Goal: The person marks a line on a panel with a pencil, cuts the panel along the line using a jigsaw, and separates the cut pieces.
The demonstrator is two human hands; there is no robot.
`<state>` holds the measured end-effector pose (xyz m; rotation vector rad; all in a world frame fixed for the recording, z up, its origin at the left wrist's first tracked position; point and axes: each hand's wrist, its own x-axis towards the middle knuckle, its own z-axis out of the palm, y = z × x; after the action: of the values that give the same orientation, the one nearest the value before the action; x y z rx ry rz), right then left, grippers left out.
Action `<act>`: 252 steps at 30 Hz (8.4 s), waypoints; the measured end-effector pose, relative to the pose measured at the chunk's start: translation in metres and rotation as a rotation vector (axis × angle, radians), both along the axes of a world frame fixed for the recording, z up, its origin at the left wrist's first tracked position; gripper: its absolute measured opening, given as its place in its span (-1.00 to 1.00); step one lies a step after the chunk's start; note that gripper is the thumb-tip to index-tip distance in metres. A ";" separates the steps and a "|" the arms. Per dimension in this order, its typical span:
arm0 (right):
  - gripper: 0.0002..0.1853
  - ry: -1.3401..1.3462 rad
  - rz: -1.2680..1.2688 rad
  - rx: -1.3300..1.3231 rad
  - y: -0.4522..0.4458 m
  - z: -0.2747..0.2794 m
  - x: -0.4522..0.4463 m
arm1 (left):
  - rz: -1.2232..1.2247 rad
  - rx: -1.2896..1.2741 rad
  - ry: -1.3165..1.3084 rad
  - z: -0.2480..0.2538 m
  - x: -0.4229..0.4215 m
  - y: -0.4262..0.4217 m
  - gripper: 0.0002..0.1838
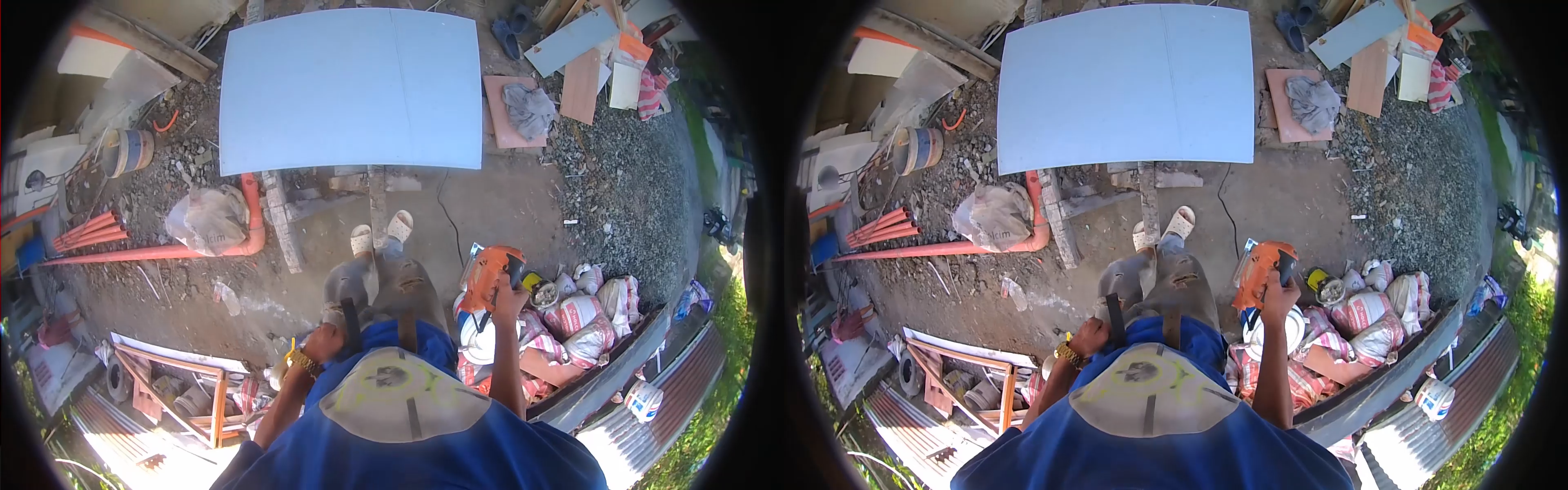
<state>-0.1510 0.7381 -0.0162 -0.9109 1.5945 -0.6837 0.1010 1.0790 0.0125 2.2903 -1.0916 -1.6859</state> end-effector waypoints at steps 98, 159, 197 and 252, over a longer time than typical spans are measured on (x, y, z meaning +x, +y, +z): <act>-0.72 0.015 0.562 -0.240 -0.038 0.114 0.130 | -0.072 -0.816 -0.584 0.352 0.247 -0.282 -0.53; -0.63 0.276 0.836 0.068 -0.071 0.051 0.245 | -0.330 -0.575 -0.591 -0.142 0.251 -0.401 0.74; -0.62 0.342 0.827 0.147 -0.081 0.058 0.255 | -0.297 -0.642 -0.571 -0.151 0.247 -0.398 0.64; -0.67 0.314 0.853 0.064 -0.085 0.050 0.251 | -0.294 -0.730 -0.573 -0.159 0.243 -0.396 0.50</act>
<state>0.1002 0.6527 0.0333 -1.5558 1.2923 0.1170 0.3444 0.6835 -0.1463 2.1768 -1.8300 -0.4742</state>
